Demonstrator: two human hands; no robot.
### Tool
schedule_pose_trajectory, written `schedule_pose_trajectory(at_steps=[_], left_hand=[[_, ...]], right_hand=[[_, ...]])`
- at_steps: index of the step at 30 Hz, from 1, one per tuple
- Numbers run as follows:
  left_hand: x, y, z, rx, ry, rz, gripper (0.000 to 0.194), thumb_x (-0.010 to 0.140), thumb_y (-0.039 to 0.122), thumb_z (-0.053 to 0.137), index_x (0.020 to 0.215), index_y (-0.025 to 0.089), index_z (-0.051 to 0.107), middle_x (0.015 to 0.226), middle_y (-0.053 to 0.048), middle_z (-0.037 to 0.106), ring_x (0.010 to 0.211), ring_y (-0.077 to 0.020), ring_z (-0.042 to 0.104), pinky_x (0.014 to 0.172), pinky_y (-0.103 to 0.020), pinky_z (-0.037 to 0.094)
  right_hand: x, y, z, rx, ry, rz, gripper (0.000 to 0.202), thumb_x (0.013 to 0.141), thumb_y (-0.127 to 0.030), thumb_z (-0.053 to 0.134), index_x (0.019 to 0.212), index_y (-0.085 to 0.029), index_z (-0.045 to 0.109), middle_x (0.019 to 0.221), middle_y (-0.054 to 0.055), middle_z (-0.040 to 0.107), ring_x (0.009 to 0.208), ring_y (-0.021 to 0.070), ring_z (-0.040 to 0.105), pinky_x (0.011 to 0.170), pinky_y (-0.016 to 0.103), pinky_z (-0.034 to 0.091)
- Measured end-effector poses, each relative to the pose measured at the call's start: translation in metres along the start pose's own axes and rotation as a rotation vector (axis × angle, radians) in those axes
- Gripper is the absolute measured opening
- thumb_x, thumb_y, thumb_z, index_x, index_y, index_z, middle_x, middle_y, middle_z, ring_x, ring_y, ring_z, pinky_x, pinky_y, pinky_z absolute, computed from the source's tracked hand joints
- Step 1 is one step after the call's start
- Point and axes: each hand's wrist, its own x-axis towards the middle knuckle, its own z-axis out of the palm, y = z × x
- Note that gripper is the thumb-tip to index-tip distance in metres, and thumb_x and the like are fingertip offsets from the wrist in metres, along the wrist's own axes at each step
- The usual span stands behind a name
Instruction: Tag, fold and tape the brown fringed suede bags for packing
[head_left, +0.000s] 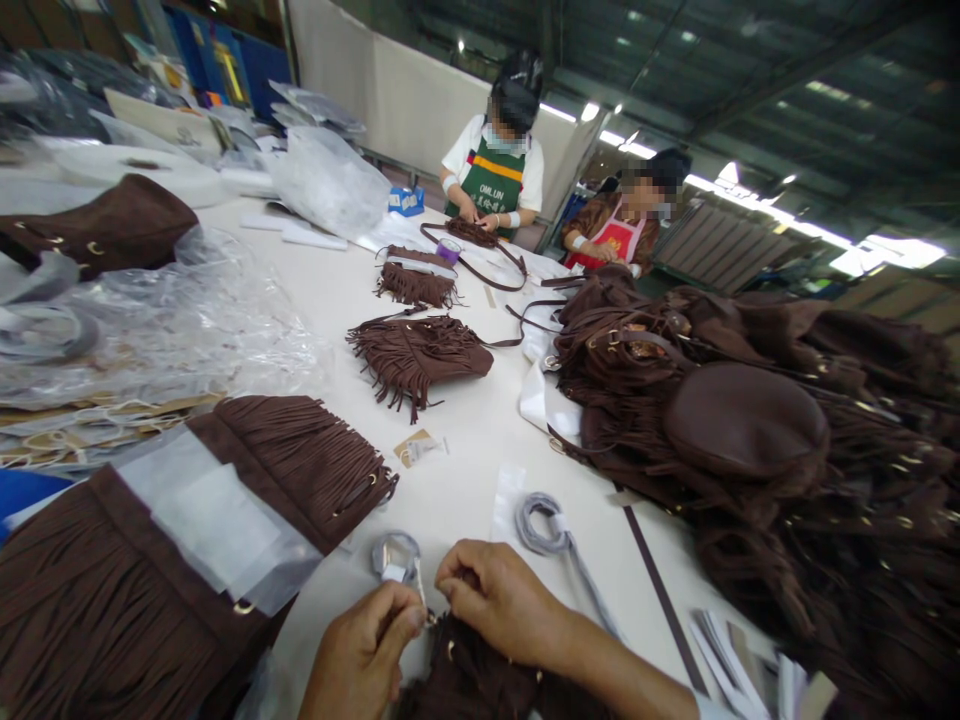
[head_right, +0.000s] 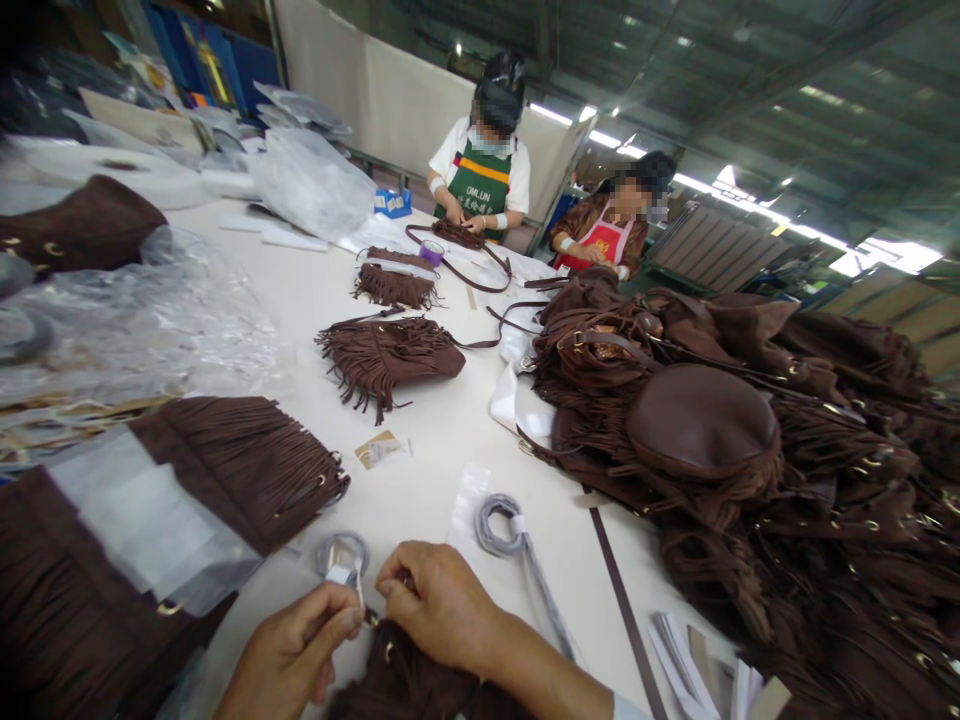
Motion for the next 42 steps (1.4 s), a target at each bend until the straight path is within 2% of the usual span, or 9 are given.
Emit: schedule_pose_trajectory(at_steps=[3,7,12,15,19,26,32,38,42], left_hand=[[-0.001,-0.002,0.001,0.024,0.009,0.009,0.034,0.087,0.051,0.05,0.072,0.022,0.059,0.049,0.008,0.046,0.04,-0.0108,0.046,0.044,-0.021,0.035],[-0.001,-0.01,0.001,0.189,0.033,0.117,0.032,0.091,0.048,0.048,0.077,0.024,0.062,0.049,0.007,0.05,0.044,-0.0125,0.051,0.047,-0.021,0.038],[0.001,-0.017,-0.001,0.296,0.021,0.229,0.03,0.094,0.047,0.047,0.081,0.025,0.063,0.068,0.003,0.066,0.055,-0.0129,0.059,0.054,-0.02,0.043],[0.001,-0.015,-0.002,0.294,0.03,0.249,0.029,0.094,0.045,0.048,0.079,0.026,0.064,0.071,0.002,0.068,0.057,-0.0131,0.06,0.055,-0.02,0.043],[-0.001,-0.011,0.0,0.184,0.034,0.138,0.028,0.091,0.046,0.051,0.077,0.025,0.065,0.05,0.006,0.054,0.045,-0.0128,0.051,0.049,-0.021,0.039],[0.001,-0.007,0.005,-0.14,-0.008,-0.067,0.038,0.079,0.057,0.06,0.069,0.02,0.059,0.049,0.008,0.046,0.038,-0.0086,0.042,0.041,-0.019,0.03],[0.002,-0.009,0.002,-0.191,-0.008,-0.096,0.045,0.076,0.064,0.062,0.075,0.019,0.061,0.04,0.008,0.043,0.037,-0.0088,0.039,0.042,-0.019,0.028],[0.003,-0.015,0.008,-0.37,-0.191,-0.128,0.048,0.074,0.068,0.062,0.07,0.021,0.054,0.037,0.013,0.028,0.033,-0.0053,0.021,0.039,-0.019,0.023],[0.0,-0.014,0.012,-0.257,-0.132,-0.132,0.047,0.073,0.063,0.066,0.06,0.021,0.049,0.037,0.01,0.035,0.035,-0.0059,0.026,0.04,-0.019,0.022]], right_hand=[[-0.001,0.0,0.001,0.043,-0.03,0.029,0.016,0.082,-0.014,0.055,0.087,-0.018,0.069,0.077,-0.002,0.069,0.069,0.0109,0.06,0.063,0.019,0.04],[-0.002,0.0,0.003,0.029,-0.04,0.013,0.017,0.084,-0.016,0.058,0.091,-0.02,0.072,0.086,-0.001,0.073,0.078,0.0115,0.065,0.071,0.018,0.043],[-0.005,-0.003,0.002,-0.091,-0.053,-0.086,0.017,0.088,-0.018,0.056,0.095,-0.022,0.07,0.091,-0.001,0.072,0.083,0.0118,0.065,0.074,0.018,0.042],[-0.006,-0.006,0.001,-0.159,-0.053,-0.104,0.016,0.089,-0.02,0.053,0.097,-0.022,0.067,0.092,0.0,0.07,0.083,0.0131,0.064,0.075,0.02,0.043],[-0.006,-0.006,0.001,-0.18,-0.058,-0.09,0.014,0.09,-0.022,0.051,0.096,-0.021,0.064,0.091,0.001,0.069,0.081,0.0135,0.063,0.071,0.021,0.042],[-0.002,0.003,0.001,-0.085,-0.016,-0.054,0.011,0.087,-0.017,0.053,0.092,-0.02,0.063,0.083,-0.001,0.067,0.073,0.0107,0.059,0.065,0.019,0.039],[-0.002,0.008,-0.002,-0.07,0.011,-0.047,0.009,0.088,-0.018,0.054,0.089,-0.019,0.062,0.078,-0.002,0.064,0.068,0.0101,0.056,0.063,0.019,0.038],[-0.001,0.0,-0.003,-0.123,-0.059,-0.188,0.012,0.088,-0.017,0.053,0.097,-0.021,0.061,0.088,-0.001,0.065,0.076,0.0112,0.059,0.068,0.019,0.04],[0.002,0.007,-0.01,-0.094,-0.095,-0.213,0.011,0.091,-0.02,0.054,0.099,-0.021,0.062,0.092,-0.001,0.066,0.08,0.0112,0.06,0.072,0.019,0.042]])
